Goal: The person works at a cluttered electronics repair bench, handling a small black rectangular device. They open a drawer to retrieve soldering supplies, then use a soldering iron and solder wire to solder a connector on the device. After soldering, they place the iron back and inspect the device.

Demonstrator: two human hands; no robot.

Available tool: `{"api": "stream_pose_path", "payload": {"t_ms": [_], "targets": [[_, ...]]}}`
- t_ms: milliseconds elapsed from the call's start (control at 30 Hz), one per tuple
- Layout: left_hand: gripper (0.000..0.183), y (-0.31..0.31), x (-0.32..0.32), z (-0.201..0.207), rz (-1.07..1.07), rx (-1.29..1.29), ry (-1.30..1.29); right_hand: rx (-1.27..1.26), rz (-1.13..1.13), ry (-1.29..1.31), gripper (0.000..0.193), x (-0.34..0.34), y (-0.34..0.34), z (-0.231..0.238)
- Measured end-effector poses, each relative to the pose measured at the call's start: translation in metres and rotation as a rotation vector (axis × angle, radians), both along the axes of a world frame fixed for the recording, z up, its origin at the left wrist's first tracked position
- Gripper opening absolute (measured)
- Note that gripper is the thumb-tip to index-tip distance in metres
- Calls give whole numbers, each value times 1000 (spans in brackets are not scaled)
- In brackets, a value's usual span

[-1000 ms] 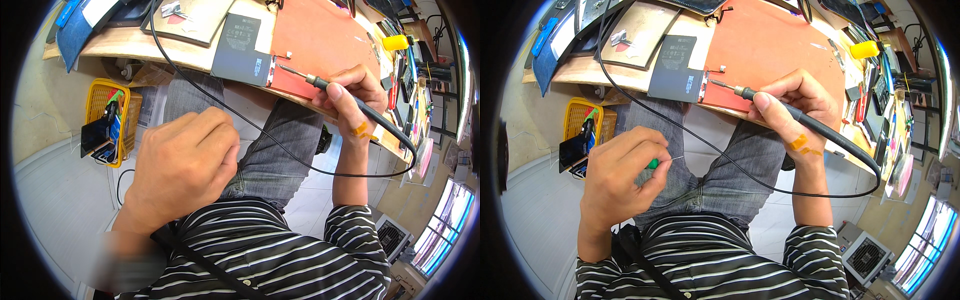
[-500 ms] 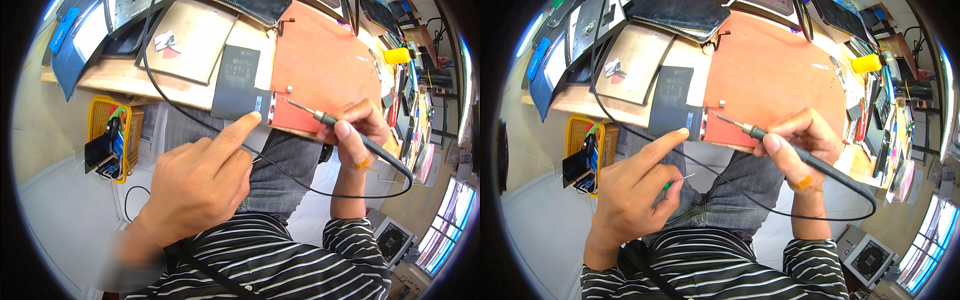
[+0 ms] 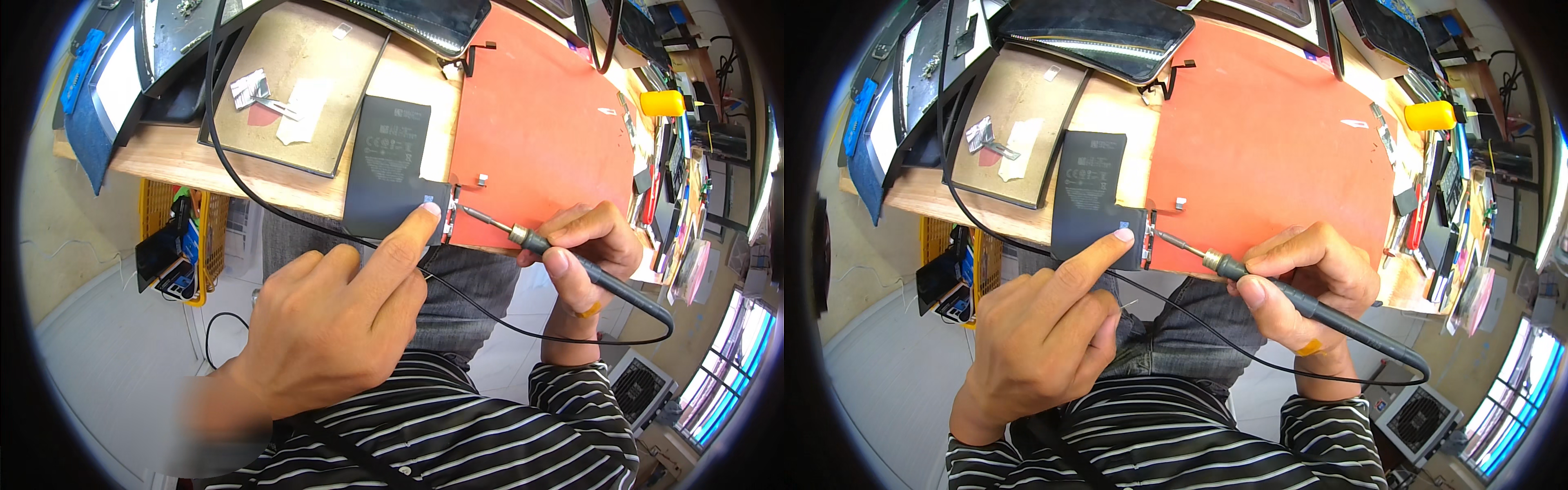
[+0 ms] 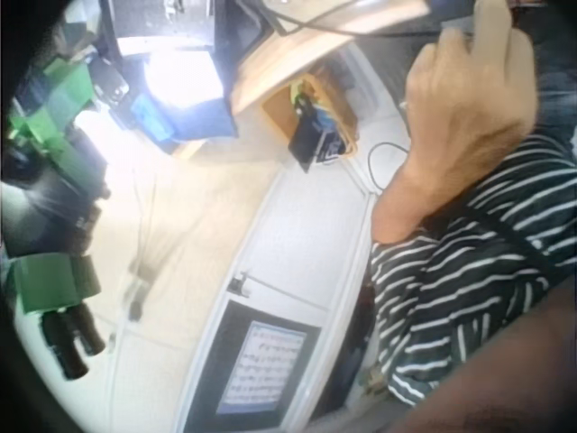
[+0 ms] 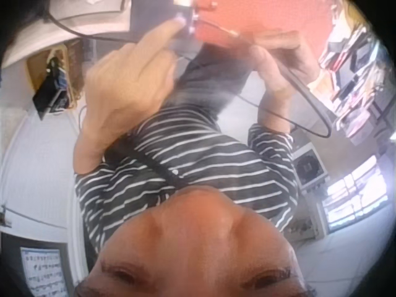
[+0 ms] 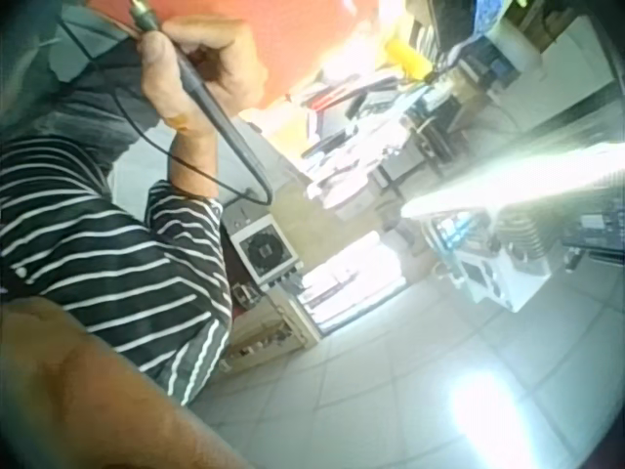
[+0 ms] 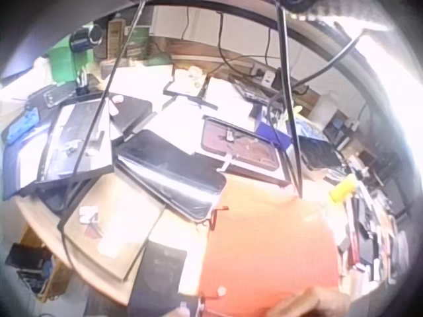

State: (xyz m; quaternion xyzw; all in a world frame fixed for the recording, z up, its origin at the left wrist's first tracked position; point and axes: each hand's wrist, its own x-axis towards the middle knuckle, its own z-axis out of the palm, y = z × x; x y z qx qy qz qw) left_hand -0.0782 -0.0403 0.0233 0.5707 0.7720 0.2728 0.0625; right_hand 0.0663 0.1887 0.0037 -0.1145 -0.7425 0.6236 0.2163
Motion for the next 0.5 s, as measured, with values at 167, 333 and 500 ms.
{"api": "stream_pose_path", "payload": {"t_ms": [167,333,500], "targets": [[13,4,0,-2,11,1,8,-18,-22,-14,18,-2,-3,2],[13,5,0,0,-5,-5,28,-19,-18,-13,18,-1,-2,2],[12,4,1,-1,2,-1,38,-69,-24,14,20,0,-2,2]]}}
